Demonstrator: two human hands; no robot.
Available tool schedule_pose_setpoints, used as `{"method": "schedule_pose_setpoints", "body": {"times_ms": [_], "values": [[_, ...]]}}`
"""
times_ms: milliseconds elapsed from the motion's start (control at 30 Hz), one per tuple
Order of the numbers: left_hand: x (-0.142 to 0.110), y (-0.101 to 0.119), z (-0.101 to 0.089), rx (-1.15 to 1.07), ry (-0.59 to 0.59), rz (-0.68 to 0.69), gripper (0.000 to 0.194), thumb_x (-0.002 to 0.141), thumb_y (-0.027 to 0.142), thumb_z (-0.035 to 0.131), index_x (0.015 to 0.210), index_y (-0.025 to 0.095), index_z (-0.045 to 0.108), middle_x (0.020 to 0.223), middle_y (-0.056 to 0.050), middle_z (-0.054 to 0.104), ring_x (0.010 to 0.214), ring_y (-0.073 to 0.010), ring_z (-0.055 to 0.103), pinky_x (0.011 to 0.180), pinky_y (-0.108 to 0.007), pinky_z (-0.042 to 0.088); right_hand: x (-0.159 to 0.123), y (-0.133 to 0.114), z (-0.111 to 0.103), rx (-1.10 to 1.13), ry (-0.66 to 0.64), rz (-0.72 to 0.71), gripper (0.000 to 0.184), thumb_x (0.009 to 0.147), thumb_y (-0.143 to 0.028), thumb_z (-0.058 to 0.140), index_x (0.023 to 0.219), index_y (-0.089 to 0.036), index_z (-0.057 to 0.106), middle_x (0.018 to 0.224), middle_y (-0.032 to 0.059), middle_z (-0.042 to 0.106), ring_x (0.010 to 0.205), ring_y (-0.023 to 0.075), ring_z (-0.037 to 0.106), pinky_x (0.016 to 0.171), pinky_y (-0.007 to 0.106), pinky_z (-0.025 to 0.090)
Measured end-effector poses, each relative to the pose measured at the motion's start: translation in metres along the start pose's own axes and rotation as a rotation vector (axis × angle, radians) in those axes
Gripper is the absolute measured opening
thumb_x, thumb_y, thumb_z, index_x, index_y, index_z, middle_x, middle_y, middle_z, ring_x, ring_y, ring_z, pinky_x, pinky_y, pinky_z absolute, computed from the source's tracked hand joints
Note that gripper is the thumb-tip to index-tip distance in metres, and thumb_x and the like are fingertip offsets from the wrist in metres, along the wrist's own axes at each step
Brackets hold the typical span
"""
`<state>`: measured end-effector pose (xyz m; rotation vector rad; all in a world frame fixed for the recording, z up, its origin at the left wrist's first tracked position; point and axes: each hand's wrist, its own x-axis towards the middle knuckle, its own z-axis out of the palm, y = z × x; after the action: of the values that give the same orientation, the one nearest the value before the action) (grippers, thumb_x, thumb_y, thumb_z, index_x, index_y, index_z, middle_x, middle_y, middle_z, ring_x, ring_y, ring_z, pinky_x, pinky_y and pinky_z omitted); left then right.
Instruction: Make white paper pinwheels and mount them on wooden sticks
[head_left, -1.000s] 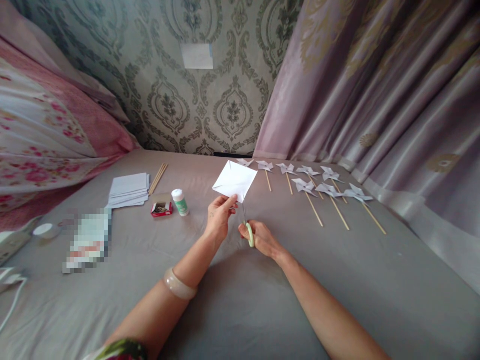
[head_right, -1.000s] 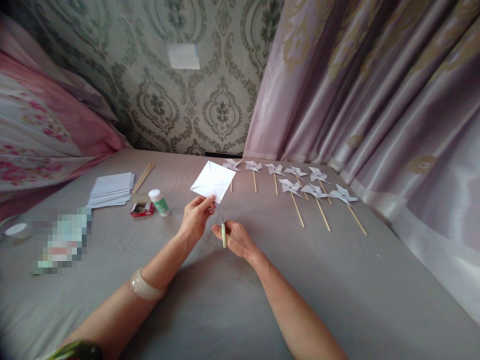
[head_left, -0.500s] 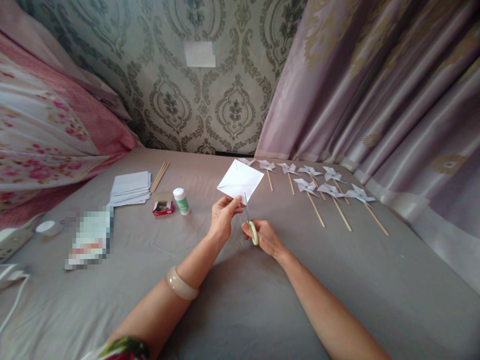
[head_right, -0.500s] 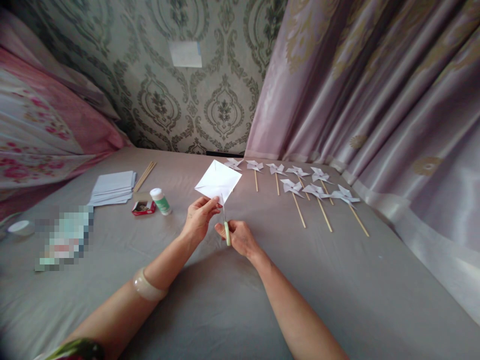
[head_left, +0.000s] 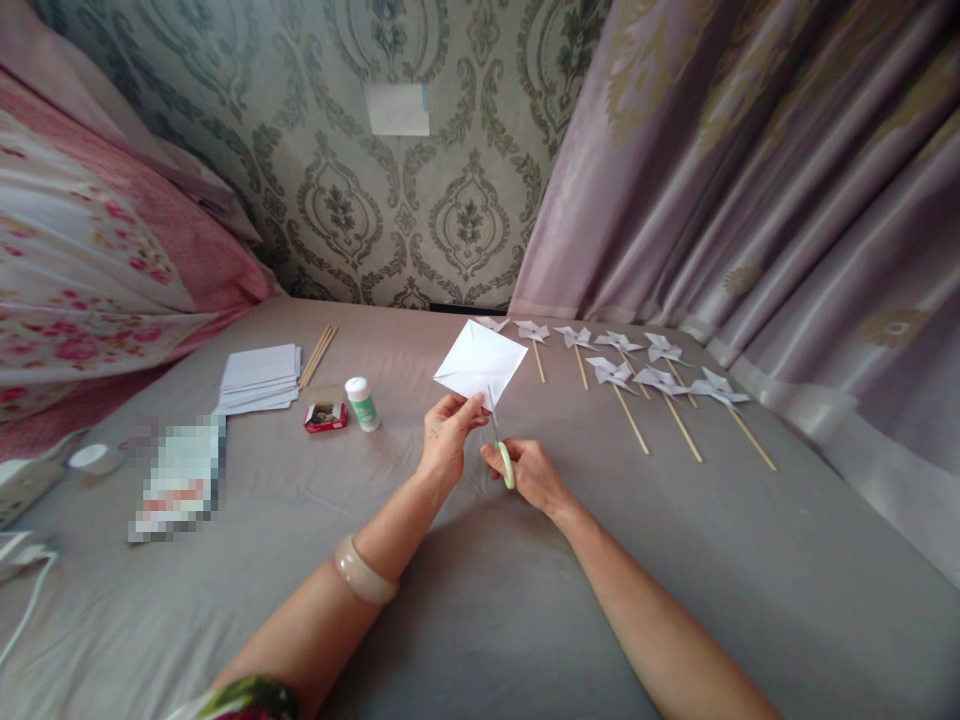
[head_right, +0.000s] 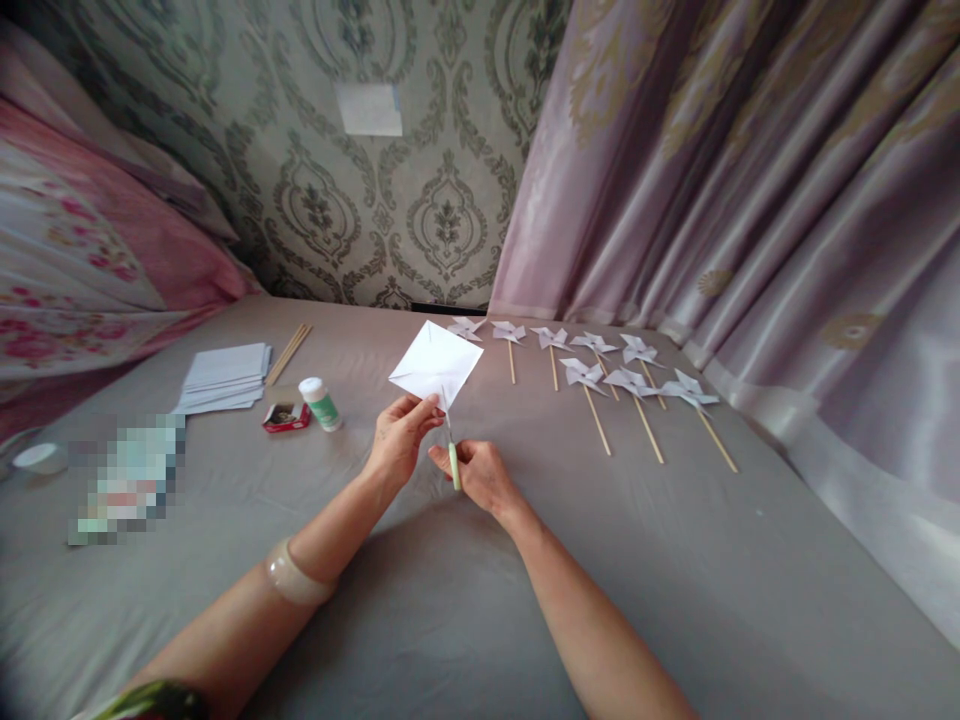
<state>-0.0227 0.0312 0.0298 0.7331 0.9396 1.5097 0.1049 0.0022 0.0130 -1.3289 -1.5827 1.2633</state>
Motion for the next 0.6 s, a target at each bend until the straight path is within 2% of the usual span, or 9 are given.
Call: {"method": "schedule_pose_setpoints", "body": {"times_ms": [600], "values": [[0.0006,0.0001,0.0000,-0.005,-0.018,0.005,0.026,0.060,0.033,0.078,0.062,0.014,0.061,0.062,-0.001,0.063,0.057,-0.0092,0.056,0.061,-0.023,0.046,0.0013,0.0007,0.0021,-0.081,0.083,0.049,0.038,0.070,-0.045,0.062,0.048,-0.016,0.053,0.044,-0.0034,0.046,0.044,0.0081,0.038,0.045,0.022,0.027]]}}
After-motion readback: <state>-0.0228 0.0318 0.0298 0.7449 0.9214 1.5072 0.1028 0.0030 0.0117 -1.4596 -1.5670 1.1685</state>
